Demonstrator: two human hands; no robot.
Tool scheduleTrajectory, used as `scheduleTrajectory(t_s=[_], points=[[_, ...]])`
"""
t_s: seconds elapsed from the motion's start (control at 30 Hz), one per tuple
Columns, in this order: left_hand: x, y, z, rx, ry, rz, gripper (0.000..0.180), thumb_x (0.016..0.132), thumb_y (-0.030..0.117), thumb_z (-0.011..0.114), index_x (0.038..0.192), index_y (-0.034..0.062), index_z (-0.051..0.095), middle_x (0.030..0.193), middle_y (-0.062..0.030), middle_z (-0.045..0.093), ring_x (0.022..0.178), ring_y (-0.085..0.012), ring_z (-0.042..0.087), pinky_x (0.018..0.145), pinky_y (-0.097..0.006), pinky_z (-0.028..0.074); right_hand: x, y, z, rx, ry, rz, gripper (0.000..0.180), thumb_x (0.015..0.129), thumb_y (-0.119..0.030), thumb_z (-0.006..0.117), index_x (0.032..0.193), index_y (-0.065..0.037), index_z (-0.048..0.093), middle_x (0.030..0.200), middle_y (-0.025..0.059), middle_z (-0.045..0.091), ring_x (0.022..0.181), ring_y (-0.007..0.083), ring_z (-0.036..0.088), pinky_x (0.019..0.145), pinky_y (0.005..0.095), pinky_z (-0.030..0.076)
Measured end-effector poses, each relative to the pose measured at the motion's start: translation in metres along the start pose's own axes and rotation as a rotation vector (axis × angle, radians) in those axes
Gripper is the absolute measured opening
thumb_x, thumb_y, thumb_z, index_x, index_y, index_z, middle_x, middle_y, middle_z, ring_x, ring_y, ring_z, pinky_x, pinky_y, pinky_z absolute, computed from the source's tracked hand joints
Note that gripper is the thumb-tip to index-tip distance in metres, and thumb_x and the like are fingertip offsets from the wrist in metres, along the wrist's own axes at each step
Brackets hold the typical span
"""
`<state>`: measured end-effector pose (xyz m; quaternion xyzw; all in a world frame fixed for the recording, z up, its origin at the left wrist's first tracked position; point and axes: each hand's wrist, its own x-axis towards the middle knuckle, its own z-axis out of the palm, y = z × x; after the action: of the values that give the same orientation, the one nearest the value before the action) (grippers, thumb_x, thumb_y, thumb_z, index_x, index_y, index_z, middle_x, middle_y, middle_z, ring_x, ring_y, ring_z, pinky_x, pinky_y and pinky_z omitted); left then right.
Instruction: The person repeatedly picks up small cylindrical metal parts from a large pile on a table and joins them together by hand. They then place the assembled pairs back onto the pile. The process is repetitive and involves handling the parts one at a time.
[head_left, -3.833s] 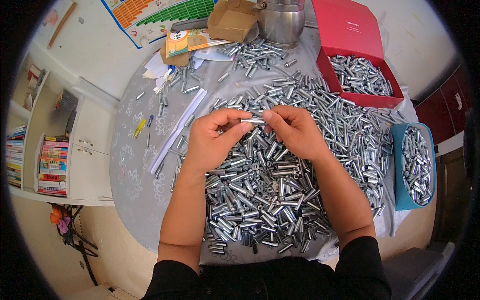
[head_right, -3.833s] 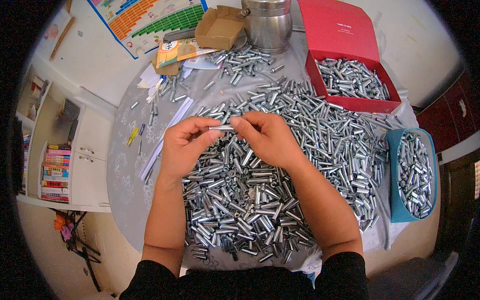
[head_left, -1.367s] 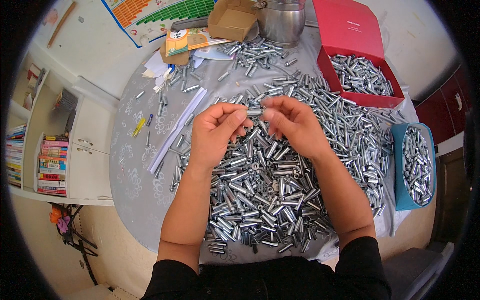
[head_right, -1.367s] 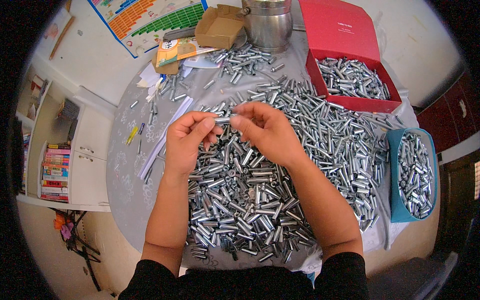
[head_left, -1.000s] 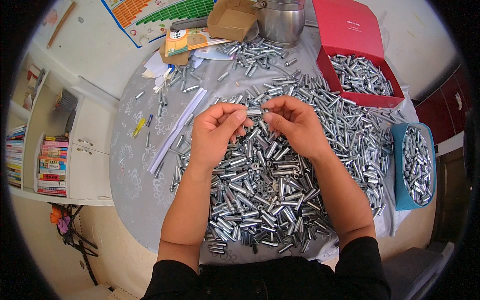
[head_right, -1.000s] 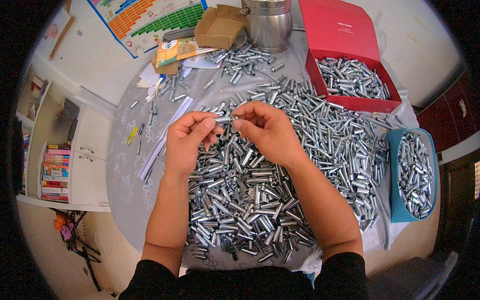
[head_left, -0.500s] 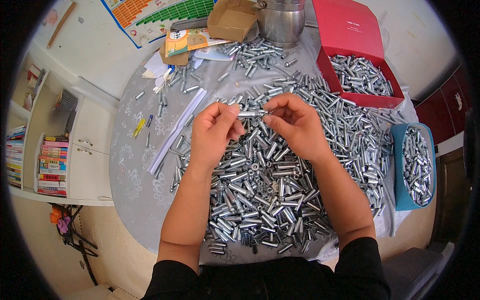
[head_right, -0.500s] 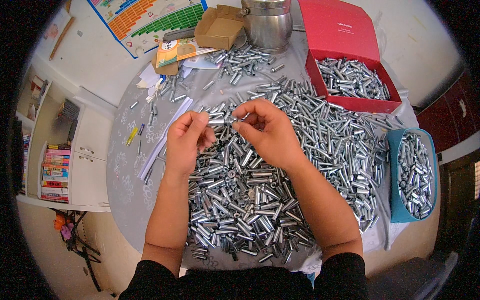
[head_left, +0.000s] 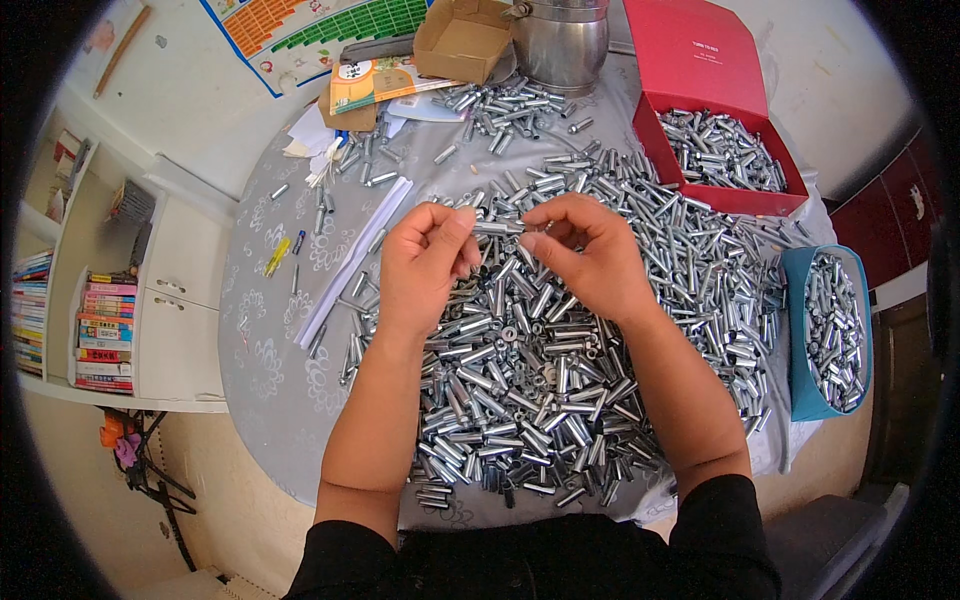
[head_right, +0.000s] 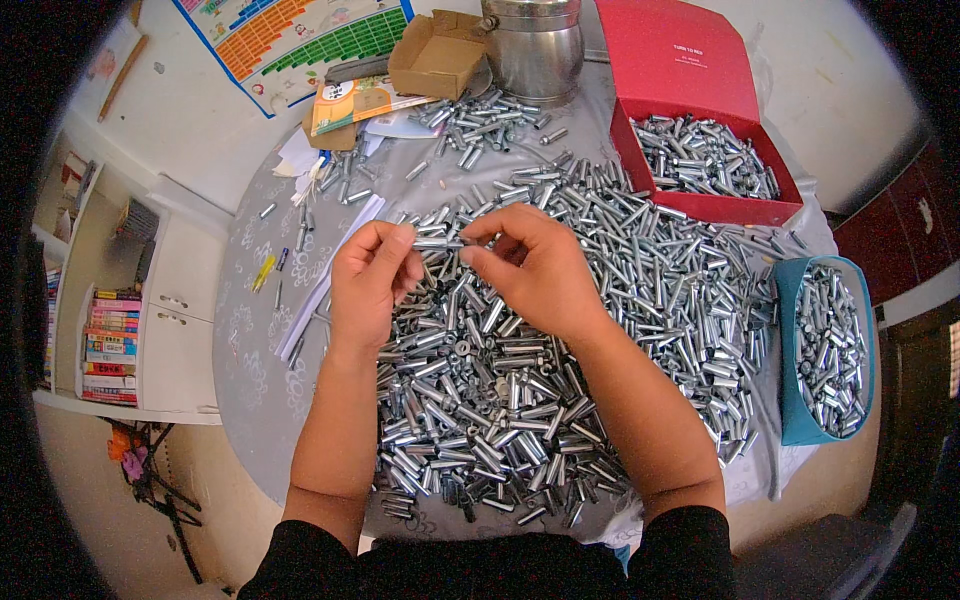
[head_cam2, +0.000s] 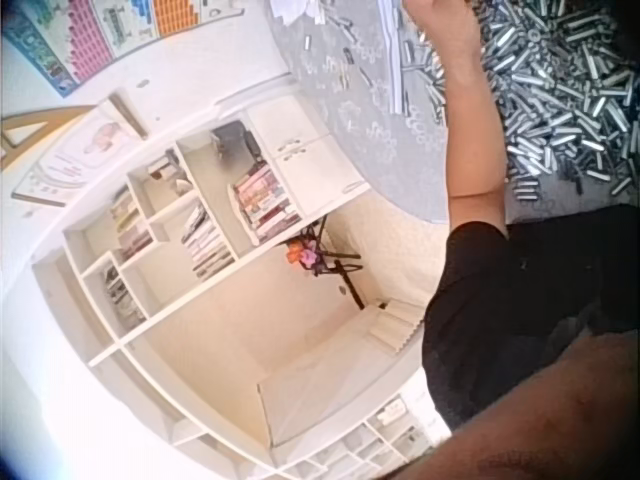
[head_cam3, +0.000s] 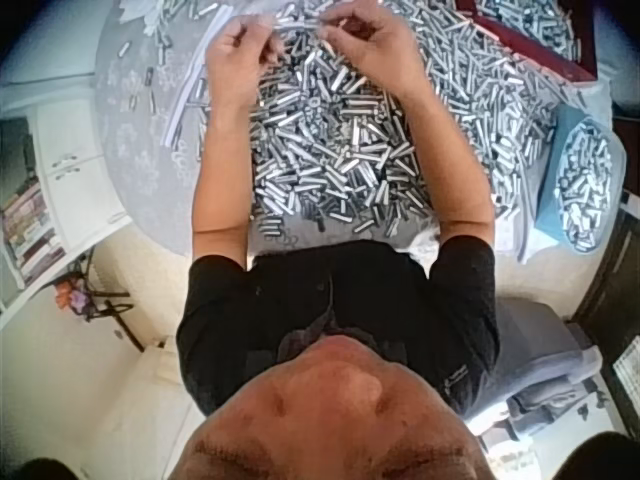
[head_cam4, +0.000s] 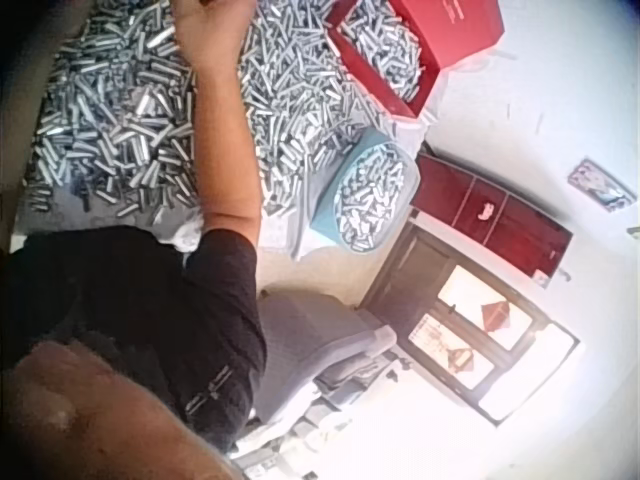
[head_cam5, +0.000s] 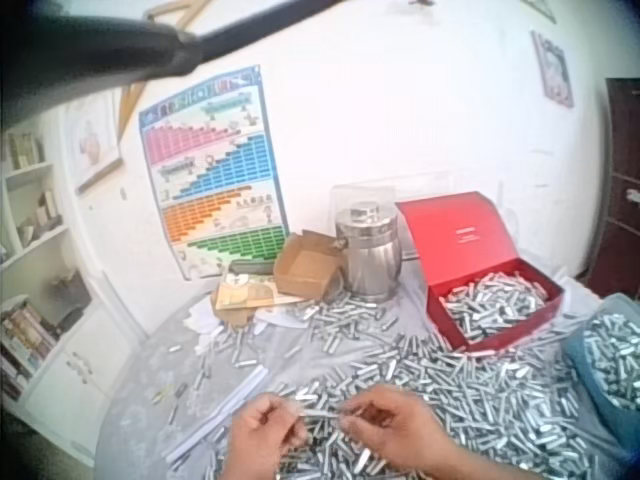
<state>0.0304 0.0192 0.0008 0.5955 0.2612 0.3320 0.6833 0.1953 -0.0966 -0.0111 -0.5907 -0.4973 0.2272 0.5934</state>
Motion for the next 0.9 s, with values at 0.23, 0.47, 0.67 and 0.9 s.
scheduleTrajectory(t_s=[0.23, 0.47, 0.67, 0.9], points=[[-0.002, 0.0, 0.008, 0.029, -0.05, 0.05, 0.016, 0.094, 0.018, 0.062, 0.098, 0.0026, 0.066, 0.075, -0.0033, 0.067, 0.055, -0.004, 0.05, 0.047, -0.018, 0.035, 0.001, -0.001, 0.001, -0.038, -0.015, -0.042, 0.026, 0.078, -0.007, 0.075, 0.103, -0.005, 0.068, 0.082, 0.0025, 0.064, 0.067, 0.01, 0.056, 0.061, 0.0235, 0.046], [0.002, 0.001, -0.01, 0.003, 0.026, 0.001, 0.013, 0.091, 0.008, 0.059, 0.097, 0.0013, 0.067, 0.077, -0.0046, 0.068, 0.059, -0.0051, 0.053, 0.051, -0.019, 0.038, 0.0, 0.001, -0.006, 0.218, 0.069, 0.152, 0.019, 0.081, -0.005, 0.07, 0.099, -0.002, 0.067, 0.078, -0.0001, 0.061, 0.069, 0.0076, 0.055, 0.064, 0.0223, 0.044], [0.004, -0.003, -0.015, 0.51, -0.192, 0.317, 0.008, 0.083, 0.006, 0.061, 0.087, 0.0028, 0.068, 0.087, -0.0041, 0.064, 0.077, -0.0138, 0.058, 0.065, -0.028, 0.047, 0.005, 0.007, -0.008, 0.088, 0.237, -0.021, 0.016, 0.088, -0.011, 0.063, 0.101, -0.003, 0.067, 0.086, -0.0006, 0.061, 0.081, 0.0061, 0.053, 0.074, 0.0234, 0.043], [-0.027, 0.017, 0.018, 0.899, -0.818, 0.348, 0.019, 0.077, 0.02, 0.074, 0.089, 0.0062, 0.068, 0.089, -0.0068, 0.062, 0.081, -0.0249, 0.061, 0.069, -0.035, 0.05, 0.008, 0.007, -0.01, 0.362, 0.319, 0.078, 0.016, 0.089, -0.009, 0.063, 0.1, 0.002, 0.065, 0.09, -0.0005, 0.063, 0.08, 0.0051, 0.052, 0.073, 0.0213, 0.042]])
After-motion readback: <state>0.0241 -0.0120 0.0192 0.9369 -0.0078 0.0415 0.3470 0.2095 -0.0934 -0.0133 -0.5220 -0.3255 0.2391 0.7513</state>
